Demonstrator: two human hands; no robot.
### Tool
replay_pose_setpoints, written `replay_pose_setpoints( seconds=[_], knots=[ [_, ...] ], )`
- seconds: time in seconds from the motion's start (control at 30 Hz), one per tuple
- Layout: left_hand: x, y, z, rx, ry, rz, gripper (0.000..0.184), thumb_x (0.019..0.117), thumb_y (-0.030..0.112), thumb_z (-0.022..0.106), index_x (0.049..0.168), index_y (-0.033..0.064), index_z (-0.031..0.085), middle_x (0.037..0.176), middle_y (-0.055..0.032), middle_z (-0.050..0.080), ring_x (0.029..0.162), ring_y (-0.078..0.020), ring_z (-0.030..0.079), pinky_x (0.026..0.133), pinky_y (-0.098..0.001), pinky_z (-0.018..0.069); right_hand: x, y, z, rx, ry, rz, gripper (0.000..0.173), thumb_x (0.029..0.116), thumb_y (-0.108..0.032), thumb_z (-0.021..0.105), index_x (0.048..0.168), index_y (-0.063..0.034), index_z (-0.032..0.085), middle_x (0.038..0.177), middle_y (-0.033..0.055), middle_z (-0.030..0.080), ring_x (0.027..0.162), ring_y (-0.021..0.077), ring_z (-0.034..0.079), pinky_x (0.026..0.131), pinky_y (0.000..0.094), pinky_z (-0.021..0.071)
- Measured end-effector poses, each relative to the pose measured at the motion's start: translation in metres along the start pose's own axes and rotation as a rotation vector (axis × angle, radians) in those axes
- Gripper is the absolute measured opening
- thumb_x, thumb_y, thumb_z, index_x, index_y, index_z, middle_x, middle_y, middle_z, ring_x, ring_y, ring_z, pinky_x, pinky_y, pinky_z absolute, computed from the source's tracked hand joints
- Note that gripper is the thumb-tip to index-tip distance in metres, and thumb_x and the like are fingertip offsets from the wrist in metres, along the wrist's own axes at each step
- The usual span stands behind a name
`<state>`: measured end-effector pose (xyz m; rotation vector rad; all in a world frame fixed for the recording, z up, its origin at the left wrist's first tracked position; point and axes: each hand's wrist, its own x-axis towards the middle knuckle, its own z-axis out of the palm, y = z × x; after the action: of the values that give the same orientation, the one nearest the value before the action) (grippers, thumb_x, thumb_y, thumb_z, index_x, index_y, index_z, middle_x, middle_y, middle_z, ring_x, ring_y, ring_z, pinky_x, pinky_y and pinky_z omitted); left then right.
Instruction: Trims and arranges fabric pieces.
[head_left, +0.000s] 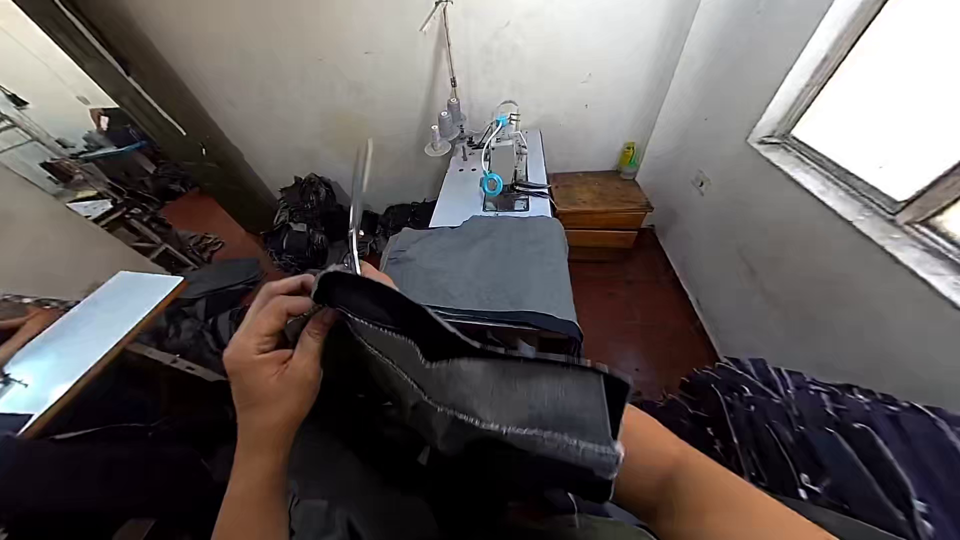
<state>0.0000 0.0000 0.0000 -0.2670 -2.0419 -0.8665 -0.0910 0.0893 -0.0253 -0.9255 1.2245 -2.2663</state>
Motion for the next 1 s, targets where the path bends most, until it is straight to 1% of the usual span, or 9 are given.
replay_pose_setpoints(
  seconds=[0.17, 0.27, 0.33, 0.43, 0.53, 0.63, 0.7, 0.9, 1.0],
  knots=[
    [-0.032, -0.008, 0.018, 0.291, 0.053, -0.039, 0.028, 0.0952, 0.026, 0.065, 0.078, 0.0037, 0.064, 0.104, -0.0067, 0.068, 0.102, -0.0082, 0.065, 0.088, -0.0236, 0.0549, -0.074, -0.064, -0.104, -0.212, -0.122, 0.182, 0.042, 0.1095, -0.041, 0.04, 0.125, -0.0064, 0.059, 0.118, 0.0066, 0.072, 0.103, 0.013, 0.07, 0.092, 0.0325, 0.0563],
    [-0.036, -0.007, 0.019, 0.441, 0.067, -0.046, 0.034, 0.0964, 0.029, 0.064, 0.075, 0.0022, 0.063, 0.1, -0.0122, 0.07, 0.096, -0.0119, 0.066, 0.082, -0.0242, 0.0538, -0.149, -0.09, -0.17, -0.388, -0.071, 0.14, 0.07, 0.0844, -0.072, 0.066, 0.119, -0.0112, 0.063, 0.119, 0.0065, 0.073, 0.109, 0.019, 0.07, 0.095, 0.0383, 0.0579],
    [-0.04, -0.008, 0.022, 0.451, 0.049, -0.048, 0.035, 0.0959, 0.029, 0.065, 0.074, 0.0017, 0.063, 0.098, -0.0138, 0.07, 0.095, -0.0137, 0.067, 0.081, -0.0261, 0.0542, -0.188, -0.083, -0.17, -0.634, 0.211, 0.192, 0.073, 0.0626, -0.069, 0.086, 0.109, -0.0153, 0.066, 0.098, -0.0046, 0.074, 0.09, 0.0078, 0.071, 0.079, 0.0298, 0.0606],
    [-0.041, -0.015, 0.03, 0.405, -0.024, -0.011, 0.038, 0.0949, 0.032, 0.066, 0.073, 0.0008, 0.065, 0.096, -0.0143, 0.071, 0.092, -0.014, 0.068, 0.079, -0.0271, 0.0547, -0.192, -0.065, -0.176, -0.869, 0.453, 0.17, 0.035, 0.0697, -0.037, 0.088, 0.09, -0.0165, 0.067, 0.072, -0.0058, 0.065, 0.063, 0.0058, 0.063, 0.058, 0.0294, 0.054],
    [-0.044, -0.025, 0.035, 0.173, -0.134, 0.066, 0.034, 0.0971, 0.033, 0.067, 0.078, 0.0054, 0.065, 0.088, -0.0038, 0.068, 0.087, -0.0045, 0.065, 0.078, -0.0201, 0.0539, -0.166, -0.094, -0.207, -0.997, 0.31, 0.007, 0.027, 0.0713, -0.014, 0.085, 0.091, -0.0091, 0.067, 0.071, -0.0008, 0.064, 0.061, 0.0087, 0.06, 0.056, 0.0318, 0.0517],
    [-0.048, -0.023, 0.05, -0.04, -0.229, -0.004, 0.029, 0.0992, 0.04, 0.066, 0.112, 0.0134, 0.066, 0.104, 0.0069, 0.069, 0.098, 0.0024, 0.065, 0.088, -0.0176, 0.0557, -0.146, -0.148, -0.225, -1.193, 0.088, -0.195, 0.022, 0.0737, -0.009, 0.08, 0.088, -0.0045, 0.065, 0.074, 0.0032, 0.065, 0.065, 0.0106, 0.062, 0.059, 0.0326, 0.0523],
    [-0.042, -0.023, 0.059, -0.03, -0.262, -0.017, 0.047, 0.0999, 0.038, 0.064, 0.132, 0.0039, 0.062, 0.121, -0.0043, 0.07, 0.108, -0.0034, 0.066, 0.096, -0.0235, 0.055, -0.136, -0.178, -0.224, -1.311, 0.012, -0.29, 0.02, 0.0739, -0.01, 0.077, 0.089, -0.005, 0.064, 0.075, 0.003, 0.065, 0.065, 0.0097, 0.063, 0.058, 0.0308, 0.0516],
    [0.025, -0.019, 0.033, 0.284, -0.178, 0.095, 0.033, 0.1035, 0.018, 0.06, 0.111, -0.0128, 0.068, 0.101, -0.0286, 0.069, 0.096, -0.0278, 0.068, 0.091, -0.0427, 0.0537, -0.112, -0.185, -0.2, -1.206, 0.137, -0.327, 0.029, 0.0727, -0.01, 0.081, 0.096, -0.0035, 0.065, 0.078, 0.0015, 0.064, 0.068, 0.0056, 0.06, 0.061, 0.0246, 0.05],
    [0.061, 0.02, 0.022, 0.272, -0.211, 0.205, 0.027, 0.1015, 0.011, 0.062, 0.109, -0.0136, 0.066, 0.099, -0.0195, 0.067, 0.093, -0.0106, 0.062, 0.09, -0.0243, 0.0496, -0.094, -0.209, -0.206, -1.113, 0.198, -0.444, 0.029, 0.0751, -0.008, 0.08, 0.098, -0.0025, 0.063, 0.082, -0.0015, 0.064, 0.071, 0.001, 0.06, 0.066, 0.0204, 0.0515]
  ],
)
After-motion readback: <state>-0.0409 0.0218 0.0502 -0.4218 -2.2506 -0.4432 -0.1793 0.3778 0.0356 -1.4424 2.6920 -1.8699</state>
